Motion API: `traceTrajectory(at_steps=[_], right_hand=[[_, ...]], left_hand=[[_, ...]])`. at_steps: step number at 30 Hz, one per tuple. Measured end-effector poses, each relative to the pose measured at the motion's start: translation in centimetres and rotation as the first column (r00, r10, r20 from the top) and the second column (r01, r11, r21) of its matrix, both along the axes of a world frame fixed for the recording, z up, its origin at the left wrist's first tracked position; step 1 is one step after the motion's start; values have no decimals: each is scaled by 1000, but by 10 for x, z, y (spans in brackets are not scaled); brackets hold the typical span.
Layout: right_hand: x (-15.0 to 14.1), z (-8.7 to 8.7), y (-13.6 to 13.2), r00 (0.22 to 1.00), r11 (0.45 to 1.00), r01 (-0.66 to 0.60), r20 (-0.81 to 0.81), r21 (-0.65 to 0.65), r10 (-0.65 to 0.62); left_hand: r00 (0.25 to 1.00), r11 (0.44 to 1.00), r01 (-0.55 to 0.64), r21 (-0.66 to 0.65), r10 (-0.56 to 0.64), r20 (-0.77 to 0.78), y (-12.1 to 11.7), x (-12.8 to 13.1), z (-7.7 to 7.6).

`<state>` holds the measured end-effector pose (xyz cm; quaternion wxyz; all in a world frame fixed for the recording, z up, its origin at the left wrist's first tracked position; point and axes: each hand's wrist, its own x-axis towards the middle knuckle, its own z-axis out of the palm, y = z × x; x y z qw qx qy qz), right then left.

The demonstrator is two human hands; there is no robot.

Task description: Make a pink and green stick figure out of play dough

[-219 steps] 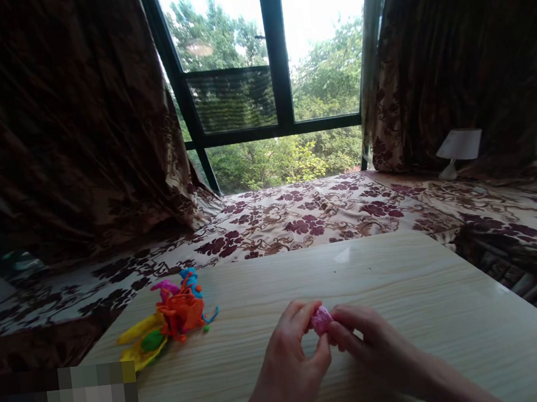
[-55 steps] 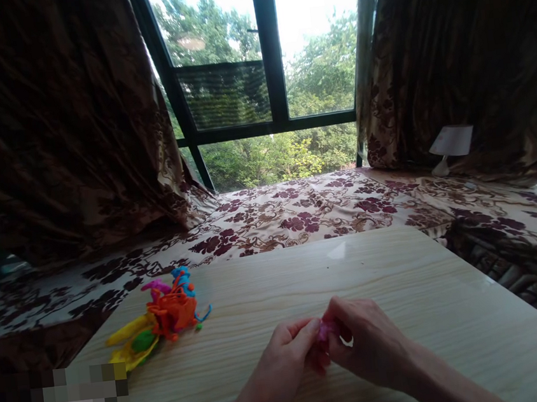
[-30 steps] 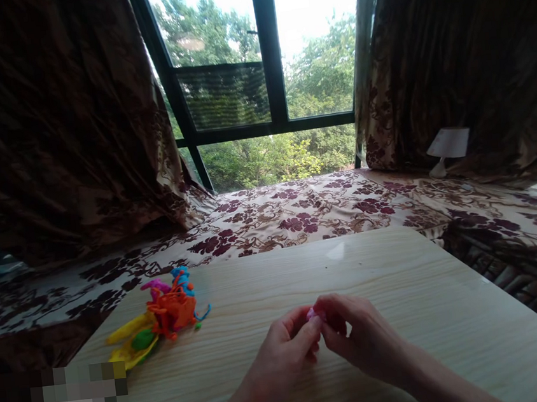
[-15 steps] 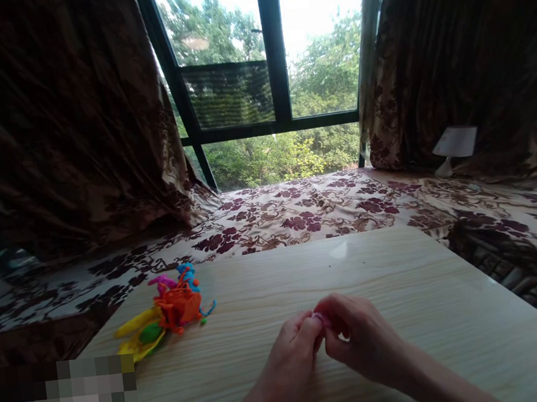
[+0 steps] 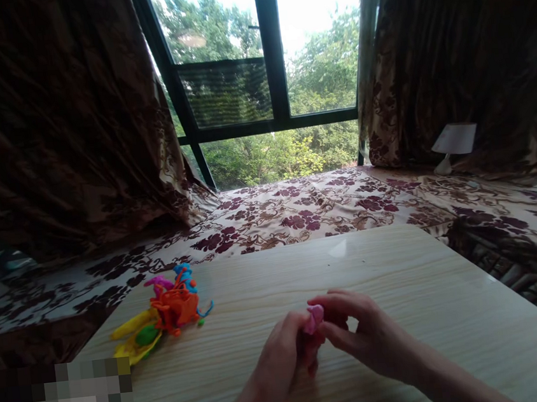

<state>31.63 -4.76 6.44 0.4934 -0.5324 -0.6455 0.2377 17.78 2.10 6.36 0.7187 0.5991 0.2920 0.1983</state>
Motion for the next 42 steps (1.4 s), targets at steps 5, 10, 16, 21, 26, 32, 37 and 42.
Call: traceTrajectory(at_steps=[5,10,16,21,26,32,37,42], right_hand=[[4,-6,1,976,993,79,194,90,-96],[0,-8,1,961,993,60,263,105,-86],[-6,-5,-2,977,998,-24,215,62,10],[-10,0,-5,978,993,-99,187,58,87],[-8,-2,-4,973,997,24,229,67,-39],[-1,-3,-3,961,992,121,247,40,-127],[-6,-6,-3,966,999,-6,260,41,-5],[-11,-4,-3,958,996,37,282,77,-58]], left_hand=[[996,966,-7,259,31,-89,1,0,4],[997,935,-29,354,51,-52,-6,3,11],[997,945,-57,321,70,-28,-8,3,10],[998,997,-29,77,33,-52,-2,-5,8],[993,987,113,116,-109,-37,3,-4,12],[984,926,174,334,-151,-94,4,-5,27],[972,872,232,431,-188,-143,0,-10,30],[983,844,153,513,-79,-164,-4,-7,17]])
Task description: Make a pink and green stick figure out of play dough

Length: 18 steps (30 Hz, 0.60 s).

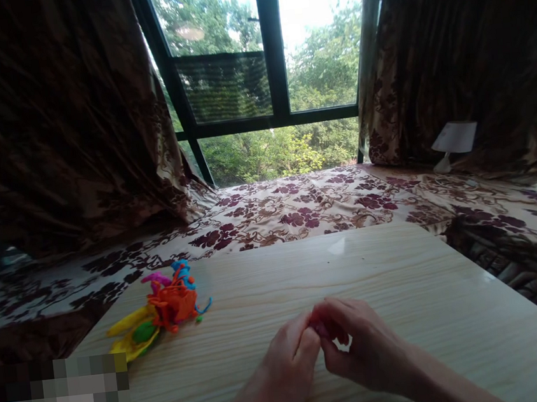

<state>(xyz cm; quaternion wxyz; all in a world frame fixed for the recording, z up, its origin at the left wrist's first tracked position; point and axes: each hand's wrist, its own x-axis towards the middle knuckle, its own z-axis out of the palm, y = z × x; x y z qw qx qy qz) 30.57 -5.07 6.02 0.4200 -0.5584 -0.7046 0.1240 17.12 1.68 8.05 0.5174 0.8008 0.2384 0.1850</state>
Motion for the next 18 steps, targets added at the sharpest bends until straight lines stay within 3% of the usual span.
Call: traceTrajectory(at_steps=[3,5,8,10,18], right_hand=[[0,-1,2,996,998,65,-63,12,-64],[2,-3,4,971,993,113,-207,-22,-115],[7,-6,8,864,988,118,-480,-104,-154],[10,-6,9,818,989,74,-560,-124,-132],[4,6,0,942,997,-2,-336,-78,-24]], left_hand=[[994,995,-103,0,103,27,-3,4,-7],[991,991,-130,-27,131,37,-5,7,-8],[988,989,-146,-3,146,46,-5,10,-5],[981,981,-188,42,186,59,-4,10,-2],[985,987,-145,-75,152,88,1,6,-8]])
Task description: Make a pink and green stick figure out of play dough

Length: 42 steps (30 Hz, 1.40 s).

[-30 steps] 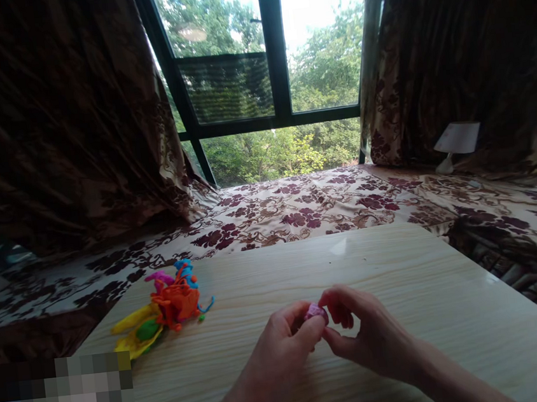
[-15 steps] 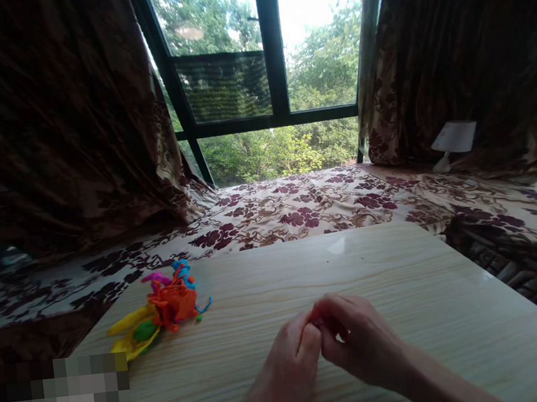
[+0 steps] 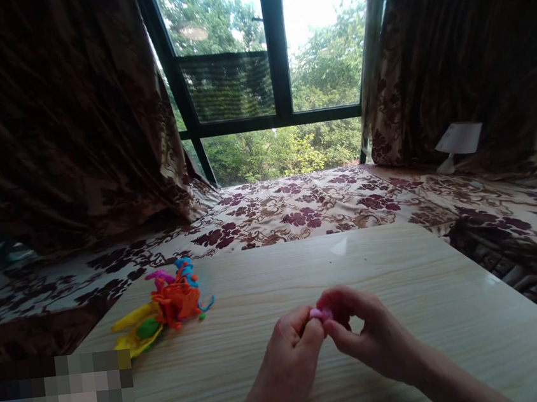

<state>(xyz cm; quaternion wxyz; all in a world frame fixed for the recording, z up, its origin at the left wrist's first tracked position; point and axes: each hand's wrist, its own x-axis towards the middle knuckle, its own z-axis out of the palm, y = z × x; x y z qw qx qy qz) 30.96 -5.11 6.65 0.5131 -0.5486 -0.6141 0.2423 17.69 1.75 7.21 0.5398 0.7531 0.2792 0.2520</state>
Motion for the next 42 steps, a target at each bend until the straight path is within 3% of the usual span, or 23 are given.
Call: traceTrajectory(at_steps=[4,7,10,13,14,16,19,23,25,27,30,34,38,42], right_hand=[[-5,-2,-1,997,1000,2,76,-19,0],[-8,-4,0,997,997,61,46,-41,-60],[-8,-4,2,976,994,21,-214,-104,-42],[-4,-2,5,859,979,-114,-512,-166,13],[-3,-1,5,834,976,-134,-552,-171,18],[-2,0,5,858,985,-101,-513,-142,14],[-2,-1,3,967,999,-6,-253,-41,-5],[-1,-3,1,1000,1000,12,-15,9,-11],[2,-3,1,998,999,23,60,39,-26],[4,-2,1,990,998,13,140,62,-22],[4,0,-1,977,998,3,214,67,-17],[2,-2,-4,976,999,45,211,10,-46],[-1,-7,-2,997,993,80,21,-87,-78],[1,-8,4,974,987,69,-205,-145,-98]], left_hand=[[1000,999,26,-27,-26,5,0,0,-5],[998,996,-28,89,32,-51,-5,1,-6],[995,967,-49,250,68,-68,-11,1,-2],[998,954,-25,298,39,-42,-13,1,3],[999,963,-17,270,26,-30,-12,0,4],[1000,988,-4,152,7,-19,-8,0,4],[999,994,44,-104,-46,-15,0,-1,1],[989,901,140,-411,-109,97,1,-2,5],[981,847,177,-501,-108,163,0,-2,10],[976,827,194,-528,-109,187,-2,-2,14],[979,847,176,-501,-96,181,-2,-2,14],[988,914,129,-385,-87,125,-1,-2,10],[994,962,105,-251,-103,23,0,-2,9],[999,997,-52,65,53,-15,0,-2,12]])
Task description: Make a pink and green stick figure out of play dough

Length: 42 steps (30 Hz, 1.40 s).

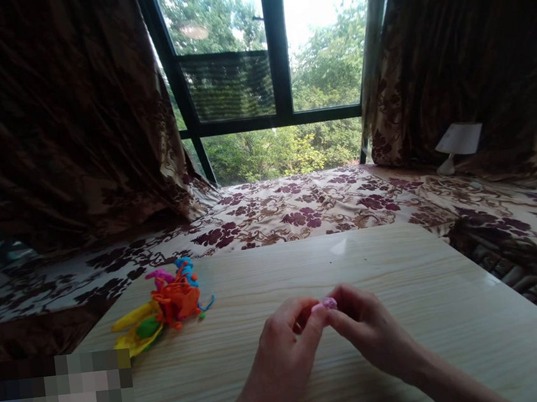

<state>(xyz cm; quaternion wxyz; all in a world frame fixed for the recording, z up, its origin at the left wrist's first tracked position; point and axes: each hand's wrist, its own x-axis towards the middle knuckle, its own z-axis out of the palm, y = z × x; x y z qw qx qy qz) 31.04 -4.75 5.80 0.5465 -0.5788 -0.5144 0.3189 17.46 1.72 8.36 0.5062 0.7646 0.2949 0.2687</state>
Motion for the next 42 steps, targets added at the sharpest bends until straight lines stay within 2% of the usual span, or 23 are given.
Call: traceTrajectory(at_steps=[3,6,8,10,12,15,17,19,22,24,26,28,32,34,36,38,42], right_hand=[[3,1,3,997,1000,-24,-68,-3,24],[5,4,2,998,1000,-25,58,-11,26],[5,6,1,982,999,-2,188,33,-4],[4,8,-1,968,995,-6,250,103,-20],[3,8,-3,963,991,-31,268,128,-5],[1,8,-5,972,996,-39,233,81,19],[0,6,-5,989,998,-30,144,49,23],[-1,5,-4,995,998,-17,101,52,12],[-1,4,-1,975,987,-1,221,160,-35],[0,4,0,951,971,-16,303,237,-58],[1,4,1,938,959,-24,337,283,-76],[1,5,1,936,951,-26,343,308,-86],[0,8,-2,936,947,-91,350,309,-25],[-1,9,-3,941,948,-81,338,308,-29],[-1,8,-3,948,949,-49,315,310,-54],[-1,5,-2,953,949,-35,296,314,-62],[1,1,3,955,944,-15,284,330,-84]], left_hand=[[1000,986,-6,168,5,11,0,0,1],[1000,984,12,179,-13,8,0,0,2],[1000,992,16,129,-17,3,1,0,3],[999,998,43,49,-43,7,1,-1,4],[997,997,73,-36,-72,21,0,-2,3],[994,980,106,-171,-98,56,-2,0,-2],[988,937,149,-315,-125,96,-3,3,-7],[980,850,192,-491,-142,137,-4,5,-12],[971,706,223,-673,-100,217,-5,7,-16],[950,655,250,-713,-25,310,-4,7,-16],[920,640,272,-718,45,389,-4,7,-15],[909,637,260,-725,90,406,-4,7,-15],[894,673,186,-716,186,407,-4,8,-14],[881,704,186,-685,189,433,-4,7,-13],[882,712,205,-672,163,442,-3,6,-12],[891,682,220,-698,150,428,-1,6,-11],[878,596,240,-766,203,433,8,6,-12]])
